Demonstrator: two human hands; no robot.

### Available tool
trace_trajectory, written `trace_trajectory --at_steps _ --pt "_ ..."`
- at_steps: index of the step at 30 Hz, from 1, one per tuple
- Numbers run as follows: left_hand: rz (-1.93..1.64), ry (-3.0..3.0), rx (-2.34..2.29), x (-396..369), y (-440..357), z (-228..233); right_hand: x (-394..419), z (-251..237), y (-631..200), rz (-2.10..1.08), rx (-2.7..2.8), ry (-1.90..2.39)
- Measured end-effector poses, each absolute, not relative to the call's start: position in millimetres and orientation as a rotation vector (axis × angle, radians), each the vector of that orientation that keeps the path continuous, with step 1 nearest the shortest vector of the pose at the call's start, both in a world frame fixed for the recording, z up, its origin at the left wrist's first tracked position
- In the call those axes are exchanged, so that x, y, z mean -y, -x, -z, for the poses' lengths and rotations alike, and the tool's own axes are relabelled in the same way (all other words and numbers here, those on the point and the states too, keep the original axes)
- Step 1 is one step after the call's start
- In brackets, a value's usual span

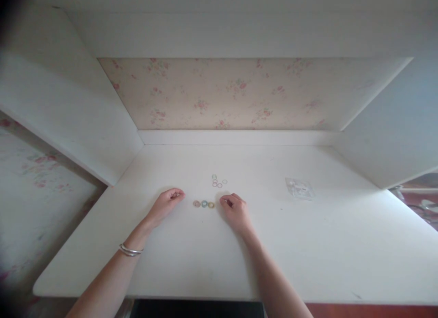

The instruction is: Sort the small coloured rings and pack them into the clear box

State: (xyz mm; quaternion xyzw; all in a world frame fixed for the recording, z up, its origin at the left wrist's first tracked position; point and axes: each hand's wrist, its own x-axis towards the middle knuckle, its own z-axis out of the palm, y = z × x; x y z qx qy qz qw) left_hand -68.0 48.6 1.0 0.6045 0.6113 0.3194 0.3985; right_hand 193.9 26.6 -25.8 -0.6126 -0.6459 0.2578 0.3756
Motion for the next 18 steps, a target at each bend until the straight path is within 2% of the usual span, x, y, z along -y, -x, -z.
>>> trace_trajectory --at_steps 6,13,18 --pt "-0.833 -1.575 -1.516 -50 72 4 -48 19 -186 -0.556 1.670 1.654" --pt "-0.856 -1.581 -1.472 -51 76 10 -90 -9 -183 -0.265 2.176 1.687" --pt "-0.859 -1.585 -1.446 -52 77 11 -107 -14 -176 -0.283 2.364 1.802"
